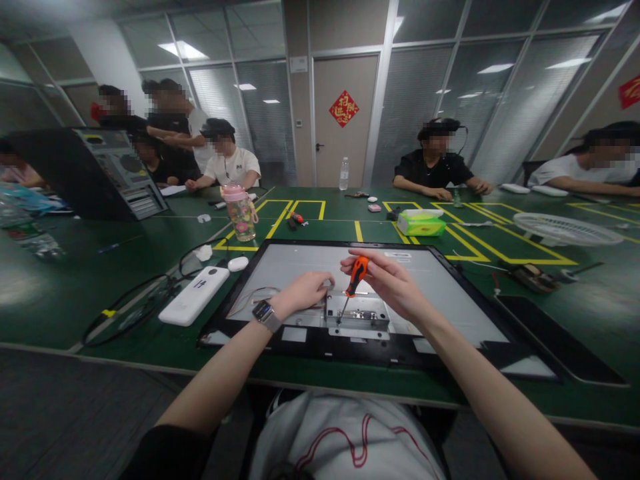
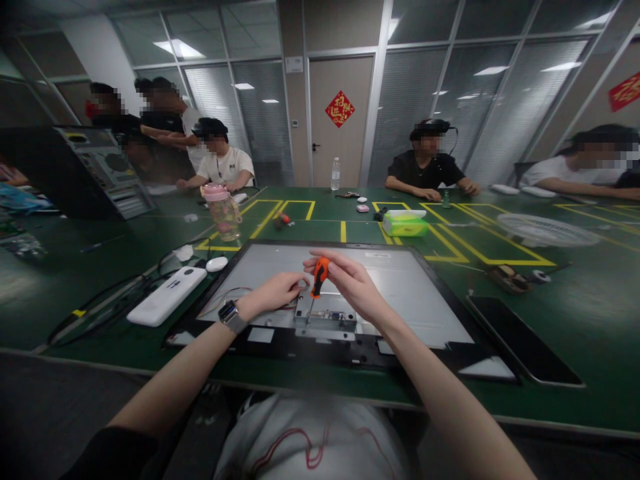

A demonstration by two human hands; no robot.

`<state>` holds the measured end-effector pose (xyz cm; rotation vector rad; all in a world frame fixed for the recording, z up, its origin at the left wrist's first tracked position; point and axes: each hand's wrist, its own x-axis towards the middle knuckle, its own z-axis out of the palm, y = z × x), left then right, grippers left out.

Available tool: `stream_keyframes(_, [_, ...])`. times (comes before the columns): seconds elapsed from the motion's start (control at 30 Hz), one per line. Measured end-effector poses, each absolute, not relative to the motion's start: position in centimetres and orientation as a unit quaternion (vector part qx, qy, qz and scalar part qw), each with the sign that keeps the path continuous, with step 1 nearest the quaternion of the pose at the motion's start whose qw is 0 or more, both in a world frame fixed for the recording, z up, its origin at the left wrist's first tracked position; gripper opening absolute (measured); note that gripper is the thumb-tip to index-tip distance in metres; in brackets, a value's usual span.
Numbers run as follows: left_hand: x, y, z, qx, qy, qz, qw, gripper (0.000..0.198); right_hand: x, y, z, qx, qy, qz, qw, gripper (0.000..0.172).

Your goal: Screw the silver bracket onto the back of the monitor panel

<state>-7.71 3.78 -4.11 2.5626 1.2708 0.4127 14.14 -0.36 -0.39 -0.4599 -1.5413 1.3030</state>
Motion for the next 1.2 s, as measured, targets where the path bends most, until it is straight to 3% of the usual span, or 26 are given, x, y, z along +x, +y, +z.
stream_keyframes(0.17, [-7.73, 3.73, -4.06, 0.881, 0.431, 0.147, 0.128, 0.029, 14.19, -0.23, -0.68, -0.27, -0.691, 0.364, 0.564, 0.023])
stream_keyframes(0.23, [-7.69, 3.72, -4.02, 0.881, 0.432, 0.144, 0.126, 0.029, 14.24, -0.29, -0.68, -0.268, -0.703, 0.345, 0.561, 0.026])
stream_keyframes(0.33, [-7.64, 3.7, -3.94, 0.881, 0.435, 0.137, 0.124, 0.029, 14.3, -0.37, -0.58, -0.254, -0.704, 0.384, 0.54, 0.032])
stream_keyframes(0.57, [-7.67, 3.67, -3.89, 0.881, 0.433, 0.14, 0.126, 0.03, 14.26, 0.1, -0.85, -0.231, -0.662, 0.419, 0.577, 0.013])
stream_keyframes(0.8, [-7.69, 3.66, -3.94, 0.881, 0.434, 0.14, 0.127, 0.03, 14.33, -0.22, -0.6, -0.2, -0.619, 0.55, 0.523, 0.029])
stream_keyframes(1.0, [-7.72, 3.71, -4.04, 0.882, 0.431, 0.144, 0.125, 0.03, 14.29, -0.05, -0.7, -0.213, -0.613, 0.535, 0.541, 0.021])
stream_keyframes(1.2, [-7.76, 3.86, -4.21, 0.881, 0.433, 0.144, 0.125, 0.03, 14.42, 0.29, -0.79, -0.188, -0.64, 0.522, 0.532, 0.031])
